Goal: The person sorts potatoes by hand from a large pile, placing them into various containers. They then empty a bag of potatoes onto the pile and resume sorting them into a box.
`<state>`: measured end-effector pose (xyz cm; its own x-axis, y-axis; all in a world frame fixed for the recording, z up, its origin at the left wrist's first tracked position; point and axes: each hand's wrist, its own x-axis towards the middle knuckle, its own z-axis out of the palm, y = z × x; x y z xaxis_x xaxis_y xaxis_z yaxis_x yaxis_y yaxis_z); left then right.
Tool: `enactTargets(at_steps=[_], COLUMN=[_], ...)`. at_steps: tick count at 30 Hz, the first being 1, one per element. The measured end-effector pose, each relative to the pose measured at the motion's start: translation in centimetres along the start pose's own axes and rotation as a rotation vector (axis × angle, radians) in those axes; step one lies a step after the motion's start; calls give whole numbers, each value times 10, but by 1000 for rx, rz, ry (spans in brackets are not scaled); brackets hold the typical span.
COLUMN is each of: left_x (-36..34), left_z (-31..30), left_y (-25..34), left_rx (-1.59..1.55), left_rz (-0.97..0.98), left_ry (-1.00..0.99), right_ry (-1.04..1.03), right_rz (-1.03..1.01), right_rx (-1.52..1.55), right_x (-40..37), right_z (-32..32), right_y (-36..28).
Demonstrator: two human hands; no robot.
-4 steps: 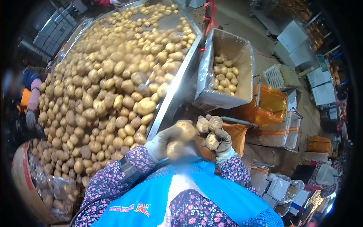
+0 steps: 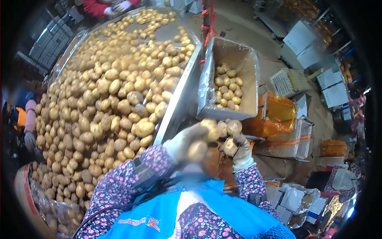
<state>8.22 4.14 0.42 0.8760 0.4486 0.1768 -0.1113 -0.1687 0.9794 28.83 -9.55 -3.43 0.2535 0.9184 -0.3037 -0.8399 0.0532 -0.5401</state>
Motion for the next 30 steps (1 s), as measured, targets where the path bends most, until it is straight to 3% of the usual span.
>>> enactTargets(at_steps=[1,2,3,4,5,7,8,9,11,12,13,15,16,18,19,20,21,23,27,28,30], left_x=[30,66,106,146,179,218,216,203,157,126,92,29,-4,-71,-103,-131,-145,-166,-214,-232,-257], left_z=[0,-2,-5,-16,-26,-30,-33,-37,-57,-69,-78,-78,-78,-78,-77,-74,-67,-50,-28,-20,-6], left_y=[-10,-25,-34,-10,16,-31,-22,-12,-17,-25,-32,6,20,31,29,23,34,60,80,80,89], left_rx=[100,-144,-390,-550,-704,-742,-641,-535,-664,-834,-1009,-829,-835,-880,-923,-1147,-1150,-832,-788,-834,-806], left_rz=[118,-50,-218,-489,-768,-534,-553,-575,-572,-583,-588,-763,-738,-722,-731,-592,-577,-746,-756,-677,-697], left_ry=[49,17,-15,-37,-56,73,190,307,282,231,181,468,482,527,559,526,570,834,951,940,1009], right_ry=[23,124,220,127,198,80,295,510,357,130,82,-93,-98,-41,156,132,102,232,124,97,-47], right_rz=[-8,-124,-62,-68,-56,136,51,-35,-132,-74,-89,-69,-51,-252,-225,-199,-165,-150,-77,-46,53], right_rx=[-53,-135,-134,-287,-290,-296,-473,-641,-480,-385,-358,-294,-294,-161,-77,-119,-161,-192,-342,-355,-663], right_x=[14,38,62,89,127,185,203,219,216,209,193,157,145,131,125,122,118,111,99,94,79], right_z=[2,28,32,36,35,31,29,23,9,-11,-20,-55,-73,-96,-85,-90,-93,-67,12,33,93], right_y=[-18,-33,-54,-77,-92,-124,-130,-130,-116,-112,-98,-81,-72,-60,-68,-75,-79,-76,-37,-24,12])
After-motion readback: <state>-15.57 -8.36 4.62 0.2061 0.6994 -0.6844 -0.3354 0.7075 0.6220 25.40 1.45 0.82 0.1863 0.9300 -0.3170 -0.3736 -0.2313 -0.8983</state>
